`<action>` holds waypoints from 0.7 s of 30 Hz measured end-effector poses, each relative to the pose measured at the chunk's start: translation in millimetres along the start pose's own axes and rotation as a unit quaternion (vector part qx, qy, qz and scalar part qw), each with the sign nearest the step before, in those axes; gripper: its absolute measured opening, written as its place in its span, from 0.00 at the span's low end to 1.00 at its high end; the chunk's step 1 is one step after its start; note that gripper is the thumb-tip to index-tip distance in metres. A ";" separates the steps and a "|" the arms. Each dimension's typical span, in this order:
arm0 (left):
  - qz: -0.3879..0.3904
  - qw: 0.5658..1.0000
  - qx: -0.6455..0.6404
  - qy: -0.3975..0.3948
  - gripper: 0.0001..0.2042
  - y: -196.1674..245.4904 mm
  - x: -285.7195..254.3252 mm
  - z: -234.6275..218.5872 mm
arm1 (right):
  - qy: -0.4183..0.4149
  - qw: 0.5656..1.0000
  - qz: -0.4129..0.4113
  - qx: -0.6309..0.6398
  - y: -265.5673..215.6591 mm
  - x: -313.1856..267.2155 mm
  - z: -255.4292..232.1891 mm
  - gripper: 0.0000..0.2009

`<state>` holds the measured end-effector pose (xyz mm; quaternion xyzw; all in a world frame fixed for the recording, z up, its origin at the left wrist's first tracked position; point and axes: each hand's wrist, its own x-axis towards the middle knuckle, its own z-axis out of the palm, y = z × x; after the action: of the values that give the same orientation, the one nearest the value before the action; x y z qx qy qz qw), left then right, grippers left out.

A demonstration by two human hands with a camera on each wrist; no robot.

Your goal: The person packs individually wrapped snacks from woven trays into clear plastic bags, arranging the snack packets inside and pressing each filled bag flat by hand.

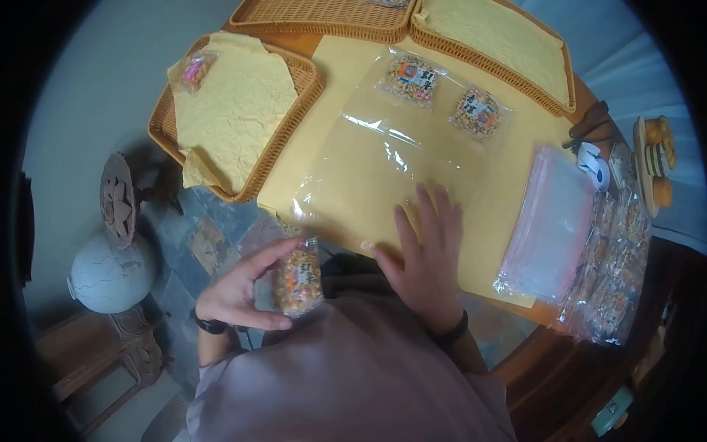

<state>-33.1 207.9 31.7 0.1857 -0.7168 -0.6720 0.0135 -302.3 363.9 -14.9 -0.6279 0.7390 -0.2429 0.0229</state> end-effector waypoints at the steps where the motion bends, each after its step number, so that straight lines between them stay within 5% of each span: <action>1: -0.011 1.000 -0.005 0.019 0.52 -6.3 -3.3 7.8 | -0.006 1.000 -0.008 -0.002 -3.3 7.5 3.6 0.31; 8: -0.014 0.976 -0.210 0.056 0.56 -20.1 5.3 42.9 | 0.035 0.998 -0.055 -0.021 -0.7 25.1 15.4 0.12; 10: 0.017 0.979 -0.186 0.079 0.49 -14.6 17.4 47.1 | 0.052 0.997 -0.048 -0.008 -3.7 29.9 10.5 0.09; 12: -0.050 0.980 -0.186 0.054 0.40 -10.1 30.6 46.6 | 0.070 0.997 -0.040 0.003 -4.5 34.5 4.5 0.05; 13: 0.062 0.988 -0.093 0.102 0.33 -25.3 38.0 52.5 | 0.086 0.995 -0.029 0.029 -4.4 36.7 2.3 0.05; 14: 0.065 0.988 -0.095 0.102 0.33 -21.4 41.1 53.0 | 0.102 0.993 -0.018 0.056 -4.7 38.2 0.0 0.05; 16: -0.082 0.956 -0.263 0.102 0.32 -4.0 45.6 48.0 | 0.112 0.991 -0.009 0.077 -6.3 42.0 -5.0 0.05; 21: -0.094 0.974 -0.148 0.146 0.27 22.1 56.7 44.1 | 0.112 0.985 0.007 0.135 -7.7 48.3 -11.4 0.06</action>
<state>-103.2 234.7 35.8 0.3447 -0.5790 -0.7343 0.0824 -309.2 321.5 11.2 -0.5826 0.7020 -0.4087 0.0262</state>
